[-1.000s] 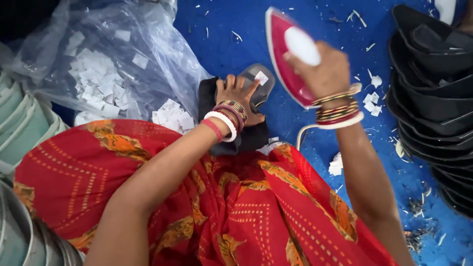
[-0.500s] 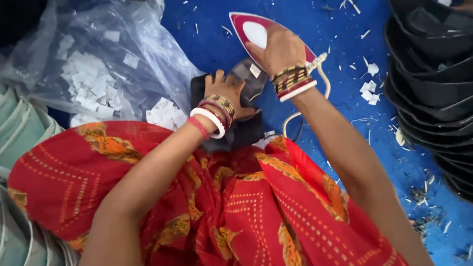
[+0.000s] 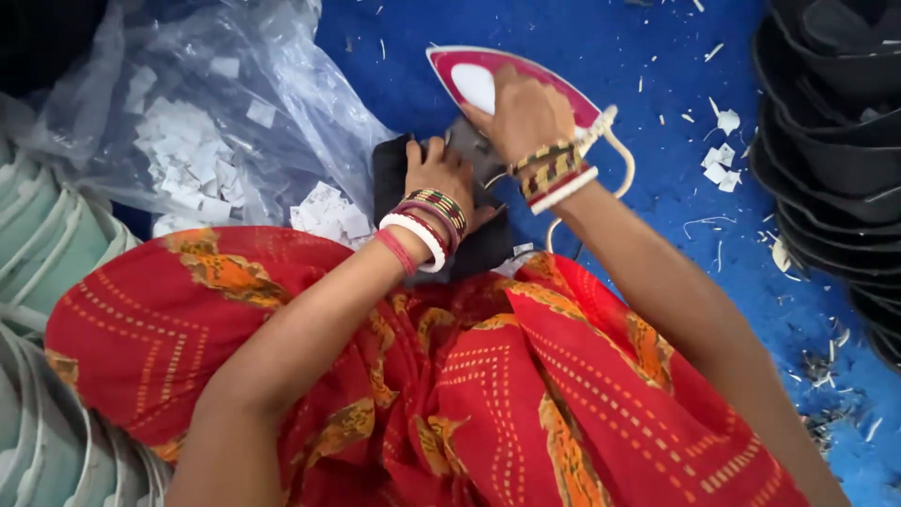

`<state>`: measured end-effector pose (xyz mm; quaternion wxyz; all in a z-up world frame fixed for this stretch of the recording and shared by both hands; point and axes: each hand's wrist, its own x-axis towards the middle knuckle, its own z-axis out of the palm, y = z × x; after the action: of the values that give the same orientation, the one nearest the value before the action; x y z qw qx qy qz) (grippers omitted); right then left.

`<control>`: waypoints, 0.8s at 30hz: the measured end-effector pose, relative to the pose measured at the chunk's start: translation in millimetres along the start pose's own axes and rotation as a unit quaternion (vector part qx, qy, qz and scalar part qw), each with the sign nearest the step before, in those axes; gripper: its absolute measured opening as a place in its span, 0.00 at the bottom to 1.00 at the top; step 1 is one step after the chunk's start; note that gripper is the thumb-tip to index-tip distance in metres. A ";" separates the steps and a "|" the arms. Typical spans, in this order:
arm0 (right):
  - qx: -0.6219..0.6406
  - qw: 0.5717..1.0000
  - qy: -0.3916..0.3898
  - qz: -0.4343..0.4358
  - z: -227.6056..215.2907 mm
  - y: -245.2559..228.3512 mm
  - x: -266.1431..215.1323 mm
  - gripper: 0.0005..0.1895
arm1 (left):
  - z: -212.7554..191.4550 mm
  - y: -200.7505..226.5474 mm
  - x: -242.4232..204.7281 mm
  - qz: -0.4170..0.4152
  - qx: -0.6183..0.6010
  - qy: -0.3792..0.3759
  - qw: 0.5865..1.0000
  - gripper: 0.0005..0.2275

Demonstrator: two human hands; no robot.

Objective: Apply small labels to shoe components and secure them by pressing with a heated iron.

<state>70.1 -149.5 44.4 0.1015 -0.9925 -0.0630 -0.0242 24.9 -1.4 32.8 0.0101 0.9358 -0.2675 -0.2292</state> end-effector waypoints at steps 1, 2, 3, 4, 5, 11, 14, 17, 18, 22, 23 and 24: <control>-0.008 1.000 0.020 -0.009 3.2 0.6 5.0 0.29 | 3.8 1.8 -2.0 -0.007 0.006 0.006 1.000 0.35; -0.007 1.000 0.022 -0.010 3.9 4.7 5.4 0.29 | 6.8 3.1 -4.5 -0.008 0.007 0.008 1.000 0.35; 0.011 0.997 0.059 -0.039 4.3 9.5 6.7 0.28 | 9.1 3.8 -5.5 -0.013 0.008 0.020 1.000 0.36; 0.030 0.993 0.096 -0.067 5.4 14.4 9.3 0.27 | 11.6 3.7 -5.4 -0.018 0.008 0.033 0.999 0.36; 0.030 0.993 0.095 -0.065 -2.0 13.7 0.3 0.27 | 14.0 4.2 -5.7 -0.017 0.009 0.031 0.999 0.36; -0.002 0.997 -0.077 0.007 -10.6 12.0 -39.1 0.29 | 17.4 6.0 -1.2 -0.028 0.010 0.043 0.999 0.38; 0.000 0.997 -0.065 0.029 -7.2 10.5 -25.5 0.30 | 12.3 6.5 -1.2 -0.023 0.002 0.043 0.999 0.36; 0.010 0.999 0.000 0.034 -4.7 9.9 1.8 0.30 | 4.9 5.3 -3.0 -0.018 0.001 0.011 1.000 0.37; 0.011 0.999 -0.007 0.041 -5.9 7.3 9.3 0.30 | 8.0 5.1 -4.5 -0.021 -0.001 0.028 0.999 0.37; 0.021 0.991 -0.092 0.091 -21.9 -1.5 5.6 0.28 | 7.9 -1.1 -13.0 -0.004 -0.024 0.061 0.998 0.36; 0.023 0.992 -0.088 0.093 -27.6 -1.0 -10.7 0.28 | 9.4 -1.1 -11.2 -0.002 -0.020 0.063 0.998 0.36; 0.064 0.991 -0.089 0.083 -32.3 -1.2 -26.5 0.28 | 11.1 -2.1 -9.1 0.000 -0.026 0.084 0.996 0.36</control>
<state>42.5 -158.1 74.6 0.1602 -0.9841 0.0098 0.0766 14.3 6.1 26.4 0.0566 0.9512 -0.2595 -0.1571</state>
